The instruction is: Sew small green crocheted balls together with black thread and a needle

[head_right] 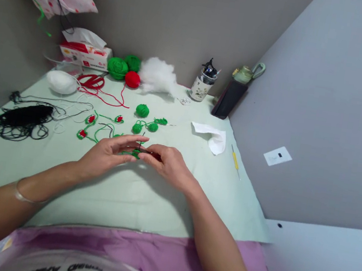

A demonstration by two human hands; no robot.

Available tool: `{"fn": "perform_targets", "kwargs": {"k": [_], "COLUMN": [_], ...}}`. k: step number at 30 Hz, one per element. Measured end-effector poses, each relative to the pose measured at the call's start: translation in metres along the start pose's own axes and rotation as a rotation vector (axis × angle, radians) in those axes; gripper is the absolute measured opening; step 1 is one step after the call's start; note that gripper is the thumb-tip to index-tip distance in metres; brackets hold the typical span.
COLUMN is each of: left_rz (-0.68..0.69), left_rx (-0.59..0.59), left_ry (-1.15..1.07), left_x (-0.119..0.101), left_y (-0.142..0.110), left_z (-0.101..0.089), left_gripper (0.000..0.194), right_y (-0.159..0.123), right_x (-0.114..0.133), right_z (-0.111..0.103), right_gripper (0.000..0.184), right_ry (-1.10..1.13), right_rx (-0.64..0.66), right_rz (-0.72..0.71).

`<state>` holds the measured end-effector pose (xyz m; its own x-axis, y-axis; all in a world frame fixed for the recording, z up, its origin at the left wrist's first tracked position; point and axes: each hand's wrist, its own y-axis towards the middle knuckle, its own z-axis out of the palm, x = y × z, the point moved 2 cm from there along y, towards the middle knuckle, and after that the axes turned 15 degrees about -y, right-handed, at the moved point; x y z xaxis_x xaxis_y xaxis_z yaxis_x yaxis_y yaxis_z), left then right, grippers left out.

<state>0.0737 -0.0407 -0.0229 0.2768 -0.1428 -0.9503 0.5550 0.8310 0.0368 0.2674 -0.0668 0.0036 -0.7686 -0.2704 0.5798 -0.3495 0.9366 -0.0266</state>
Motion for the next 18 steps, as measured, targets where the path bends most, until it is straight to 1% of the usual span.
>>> {"fn": "perform_targets", "kwargs": {"k": [4, 8, 11, 13, 15, 17, 18], "left_rz": [-0.014, -0.026, -0.026, -0.025, -0.024, -0.027, -0.033], "left_rx": [-0.001, 0.001, -0.004, -0.014, -0.019, -0.017, -0.017], "left_ry": [0.01, 0.03, 0.024, 0.02, 0.018, 0.011, 0.007], "left_x": [0.0, 0.0, -0.001, -0.002, -0.003, -0.005, -0.005], "left_y": [0.0, -0.001, -0.001, 0.0, 0.0, 0.0, 0.0], "left_z": [0.0, 0.001, 0.001, 0.002, 0.002, 0.003, 0.003], "left_gripper": [0.05, 0.051, 0.051, 0.054, 0.058, 0.062, 0.063], "right_y": [-0.001, -0.002, -0.001, 0.0, 0.001, 0.001, 0.001], "right_x": [-0.002, -0.003, -0.002, -0.002, -0.006, -0.015, -0.02], "right_z": [0.001, 0.003, 0.003, -0.001, -0.009, -0.019, -0.023], "right_gripper": [0.038, 0.037, 0.038, 0.037, 0.036, 0.037, 0.038], "right_ry": [-0.029, -0.063, -0.013, 0.072, 0.147, 0.147, 0.103], "right_rx": [0.004, 0.001, 0.003, -0.013, -0.065, -0.112, -0.125], "right_rz": [0.016, 0.053, 0.053, 0.043, 0.054, 0.092, 0.12]}}
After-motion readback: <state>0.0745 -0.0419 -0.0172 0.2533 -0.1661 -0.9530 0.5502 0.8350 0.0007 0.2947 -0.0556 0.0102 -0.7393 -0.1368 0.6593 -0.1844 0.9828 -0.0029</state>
